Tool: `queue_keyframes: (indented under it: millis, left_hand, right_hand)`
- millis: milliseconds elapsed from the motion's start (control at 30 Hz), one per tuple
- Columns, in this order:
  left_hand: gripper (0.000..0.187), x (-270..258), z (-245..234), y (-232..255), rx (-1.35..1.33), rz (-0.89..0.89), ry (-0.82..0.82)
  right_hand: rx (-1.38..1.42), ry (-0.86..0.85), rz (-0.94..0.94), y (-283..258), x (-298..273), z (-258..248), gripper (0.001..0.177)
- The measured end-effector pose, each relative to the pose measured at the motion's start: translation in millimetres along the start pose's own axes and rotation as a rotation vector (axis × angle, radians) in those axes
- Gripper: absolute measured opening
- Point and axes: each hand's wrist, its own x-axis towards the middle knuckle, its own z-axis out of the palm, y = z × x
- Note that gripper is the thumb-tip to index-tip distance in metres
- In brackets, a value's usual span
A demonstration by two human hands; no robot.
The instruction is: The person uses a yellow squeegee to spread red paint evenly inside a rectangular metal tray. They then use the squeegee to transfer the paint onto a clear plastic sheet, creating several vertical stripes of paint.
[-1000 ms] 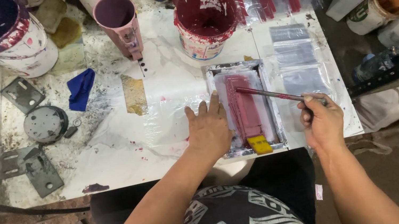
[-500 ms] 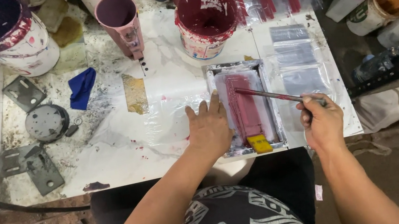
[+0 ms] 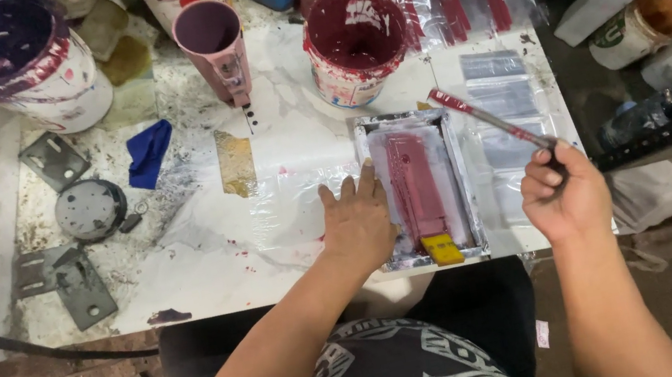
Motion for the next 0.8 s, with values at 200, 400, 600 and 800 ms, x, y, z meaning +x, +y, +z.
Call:
queue_keyframes:
  millis: [200,400,600,800]
  left_hand:
    - [0.069,2.5,5.3,-3.3,0.021,0.021,0.042]
    - [0.068,-1.7,-4.0,-1.5,0.005,0.027,0.017]
    - [0.08,15.0,30.9,-6.3,0.205,-0.052,-0.113]
    - [0.081,13.3,30.1,-6.8,0.218,-0.041,-0.074]
  right_hand:
    - [-0.134,0.018,-0.172,-9.3,17.2,92.8,0.012]
    - [-0.837,-0.162,-0.679,18.9,52.8,174.8,0.011]
    - [-1.379,-0.29,-0.625,34.0,69.0,204.6,0.013]
    - [-1.453,-0.263,-0.597,26.4,65.1,202.9,0.024]
